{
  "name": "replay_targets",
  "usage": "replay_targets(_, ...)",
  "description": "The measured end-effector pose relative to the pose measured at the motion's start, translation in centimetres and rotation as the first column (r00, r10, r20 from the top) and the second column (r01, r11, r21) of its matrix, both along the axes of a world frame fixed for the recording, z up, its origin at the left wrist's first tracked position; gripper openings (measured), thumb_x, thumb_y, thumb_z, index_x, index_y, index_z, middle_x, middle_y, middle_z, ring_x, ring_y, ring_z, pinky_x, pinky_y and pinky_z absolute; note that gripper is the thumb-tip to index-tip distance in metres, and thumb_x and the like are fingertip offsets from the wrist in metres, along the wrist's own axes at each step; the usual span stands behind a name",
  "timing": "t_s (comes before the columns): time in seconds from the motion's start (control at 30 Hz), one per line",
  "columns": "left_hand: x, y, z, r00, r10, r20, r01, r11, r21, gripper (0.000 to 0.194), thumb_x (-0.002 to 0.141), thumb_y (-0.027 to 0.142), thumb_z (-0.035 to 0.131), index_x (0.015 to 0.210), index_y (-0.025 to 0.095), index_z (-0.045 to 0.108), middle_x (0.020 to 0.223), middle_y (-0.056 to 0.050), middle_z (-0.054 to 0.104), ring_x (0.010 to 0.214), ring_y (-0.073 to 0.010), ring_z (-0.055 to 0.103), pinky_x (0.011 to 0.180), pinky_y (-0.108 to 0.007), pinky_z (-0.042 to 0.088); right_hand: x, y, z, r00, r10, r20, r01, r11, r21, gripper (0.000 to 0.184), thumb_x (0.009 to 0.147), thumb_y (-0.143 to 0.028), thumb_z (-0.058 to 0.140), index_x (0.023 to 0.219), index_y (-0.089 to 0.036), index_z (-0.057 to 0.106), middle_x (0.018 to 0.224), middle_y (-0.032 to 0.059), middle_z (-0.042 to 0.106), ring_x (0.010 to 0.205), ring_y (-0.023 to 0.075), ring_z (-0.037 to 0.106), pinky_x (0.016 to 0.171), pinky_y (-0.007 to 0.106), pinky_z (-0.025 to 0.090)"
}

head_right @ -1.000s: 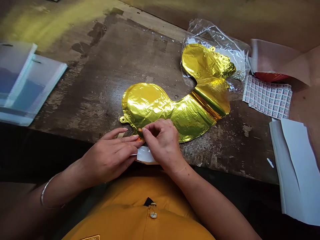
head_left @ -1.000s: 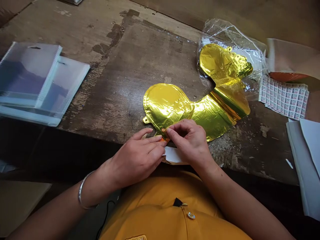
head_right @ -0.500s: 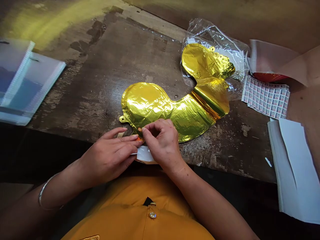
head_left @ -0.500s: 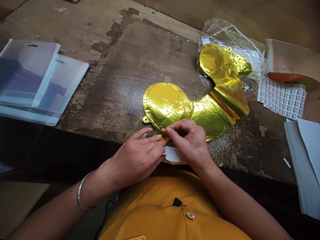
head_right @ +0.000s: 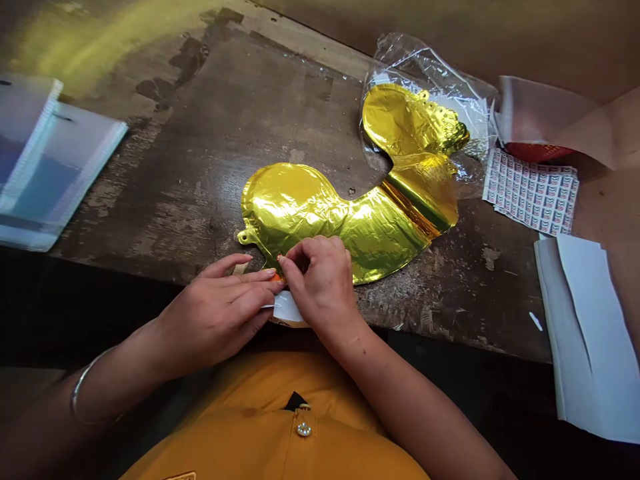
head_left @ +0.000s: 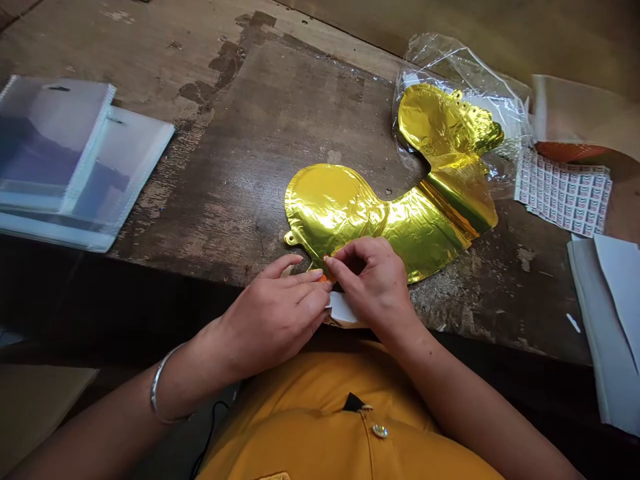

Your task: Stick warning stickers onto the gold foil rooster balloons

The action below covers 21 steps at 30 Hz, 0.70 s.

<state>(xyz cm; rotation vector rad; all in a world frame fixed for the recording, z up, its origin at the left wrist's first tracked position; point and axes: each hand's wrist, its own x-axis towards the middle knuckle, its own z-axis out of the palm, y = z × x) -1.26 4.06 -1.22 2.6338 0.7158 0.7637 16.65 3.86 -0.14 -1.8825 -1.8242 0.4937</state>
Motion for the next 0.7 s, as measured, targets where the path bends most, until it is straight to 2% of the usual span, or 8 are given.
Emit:
replay_targets(0.07,0.0,-0.1,-0.1,1.000,0.007,-0.011,-0.007,1.000,-0.001,0.015,0.093,0.017,0.047,0.096,0.014,0.061,0.098,-0.005,0.075,0.099,-0.0180,0.068,0.106,-0.040,0.034,0.0,0.1,0.1,0.999,-0.019,0.045,0.019,1.000,0.001,0.014,0.076,-0.032,0.068,0.076,-0.021,0.060,0.075,0.0026,0.063,0.076,0.0191,0.053,0.069,0.032,0.039)
replay_targets(0.17,0.0,-0.1,-0.2,1.000,0.014,-0.015,-0.014,1.000,-0.014,0.013,0.092,0.017,0.049,0.096,0.015,0.061,0.098,-0.005,0.075,0.100,-0.0185,0.068,0.106,-0.042,0.034,0.1,0.7,0.0,0.993,-0.059,0.106,0.060,0.998,-0.012,0.031,0.073,-0.039,0.072,0.091,-0.020,0.056,0.081,0.0036,0.061,0.070,0.0178,0.052,0.065,0.031,0.037)
replay_targets(0.23,0.1,0.0,-0.2,1.000,0.017,-0.014,-0.018,1.000,-0.024,0.012,0.092,0.018,0.050,0.097,0.015,0.060,0.097,-0.005,0.075,0.100,-0.0190,0.069,0.105,-0.043,0.034,0.4,1.4,-0.3,0.984,-0.066,0.164,0.072,0.997,-0.031,0.028,0.079,-0.041,0.066,0.092,-0.019,0.055,0.078,0.0037,0.061,0.064,0.0168,0.050,0.060,0.030,0.035)
replay_targets(0.33,0.2,0.1,-0.1,1.000,0.022,-0.015,-0.023,0.999,-0.038,0.014,0.090,0.018,0.051,0.100,0.015,0.061,0.096,-0.006,0.076,0.100,-0.0204,0.069,0.104,-0.044,0.036,1.1,2.3,-0.4,0.959,-0.054,0.279,0.045,0.998,0.038,0.013,0.089,-0.028,0.049,0.094,-0.019,0.057,0.082,0.0065,0.062,0.065,0.0179,0.052,0.059,0.031,0.035)
replay_targets(0.4,0.1,0.1,0.2,1.000,0.015,-0.006,-0.015,0.998,-0.064,0.015,0.090,0.018,0.051,0.101,0.015,0.061,0.097,-0.007,0.075,0.101,-0.0214,0.069,0.104,-0.046,0.036,1.9,2.4,0.1,0.950,-0.017,0.311,-0.032,0.988,0.151,0.017,0.089,-0.018,0.043,0.095,-0.018,0.059,0.088,0.0089,0.064,0.073,0.0196,0.056,0.065,0.032,0.041)
replay_targets(0.5,-1.0,-0.4,1.0,0.998,-0.030,0.052,0.036,0.991,-0.129,0.013,0.089,0.017,0.053,0.100,0.018,0.060,0.108,-0.006,0.073,0.111,-0.0226,0.064,0.107,-0.047,0.033,3.1,1.3,1.4,0.929,0.220,0.296,-0.298,0.921,0.250,0.023,0.088,-0.015,0.045,0.102,-0.019,0.063,0.100,0.0102,0.068,0.094,0.0222,0.060,0.083,0.037,0.047)
replay_targets(0.6,-2.7,-1.3,1.8,0.988,-0.063,0.145,0.096,0.967,-0.235,0.013,0.088,0.014,0.055,0.098,0.021,0.060,0.110,-0.004,0.072,0.111,-0.0199,0.063,0.107,-0.043,0.036,3.7,-0.1,1.8,0.772,0.565,0.292,-0.620,0.771,0.145,0.031,0.088,-0.019,0.054,0.117,-0.020,0.062,0.124,0.0081,0.065,0.111,0.0227,0.057,0.096,0.041,0.047)
replay_targets(0.7,-3.8,-2.0,2.3,0.979,-0.061,0.195,0.129,0.924,-0.360,0.013,0.088,0.013,0.056,0.098,0.020,0.061,0.097,-0.003,0.074,0.090,-0.0143,0.069,0.097,-0.034,0.047,3.5,-0.9,0.8,0.705,0.637,0.313,-0.692,0.715,0.104,0.031,0.090,-0.018,0.052,0.119,-0.020,0.064,0.127,0.0082,0.064,0.099,0.0215,0.063,0.087,0.040,0.052)
